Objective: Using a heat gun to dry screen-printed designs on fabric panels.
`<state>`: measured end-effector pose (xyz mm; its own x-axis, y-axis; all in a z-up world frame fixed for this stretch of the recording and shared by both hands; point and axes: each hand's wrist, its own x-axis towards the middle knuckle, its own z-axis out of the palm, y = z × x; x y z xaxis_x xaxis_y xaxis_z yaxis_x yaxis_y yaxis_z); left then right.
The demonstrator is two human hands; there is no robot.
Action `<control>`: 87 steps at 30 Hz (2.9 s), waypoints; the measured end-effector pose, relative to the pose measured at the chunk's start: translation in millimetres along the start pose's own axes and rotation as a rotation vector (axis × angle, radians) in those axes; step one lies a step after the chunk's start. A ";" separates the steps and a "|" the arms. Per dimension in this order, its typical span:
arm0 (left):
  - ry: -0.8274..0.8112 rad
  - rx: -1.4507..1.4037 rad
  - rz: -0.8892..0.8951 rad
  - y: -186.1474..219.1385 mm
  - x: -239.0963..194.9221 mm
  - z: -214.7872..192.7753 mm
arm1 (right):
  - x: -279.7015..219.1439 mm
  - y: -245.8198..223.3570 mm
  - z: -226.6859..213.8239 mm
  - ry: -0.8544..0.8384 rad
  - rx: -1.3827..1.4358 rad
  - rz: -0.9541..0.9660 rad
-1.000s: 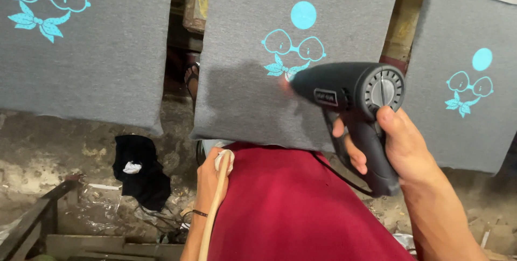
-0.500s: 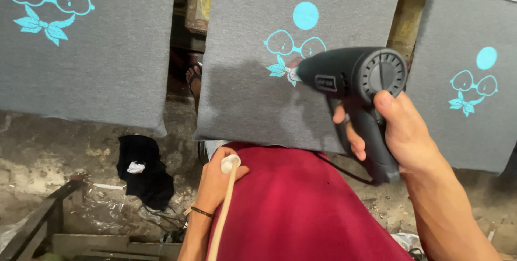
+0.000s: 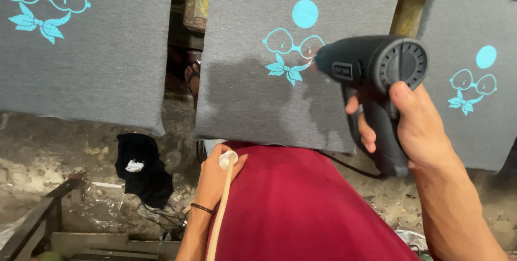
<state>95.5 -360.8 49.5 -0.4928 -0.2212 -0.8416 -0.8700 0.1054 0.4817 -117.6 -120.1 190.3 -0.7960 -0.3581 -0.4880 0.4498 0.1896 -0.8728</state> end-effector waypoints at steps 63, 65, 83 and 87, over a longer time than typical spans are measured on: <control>0.364 -0.099 0.046 6.4 17.6 -47.2 | 22.2 -17.6 31.7 -0.273 -0.004 0.015; 0.368 -0.104 0.061 6.2 18.3 -46.9 | 19.4 -21.9 31.2 -0.388 0.000 0.147; 0.389 -0.093 0.033 12.3 17.6 -47.3 | 42.5 -34.2 26.2 -0.306 -0.101 0.010; 0.394 -0.066 0.034 9.5 19.9 -46.4 | 39.8 -39.7 31.9 -0.415 -0.084 0.094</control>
<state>78.3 -409.2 48.6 -0.4650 -0.5752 -0.6730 -0.8442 0.0591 0.5328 -154.2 -171.0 205.9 -0.5149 -0.6701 -0.5347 0.4644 0.3062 -0.8310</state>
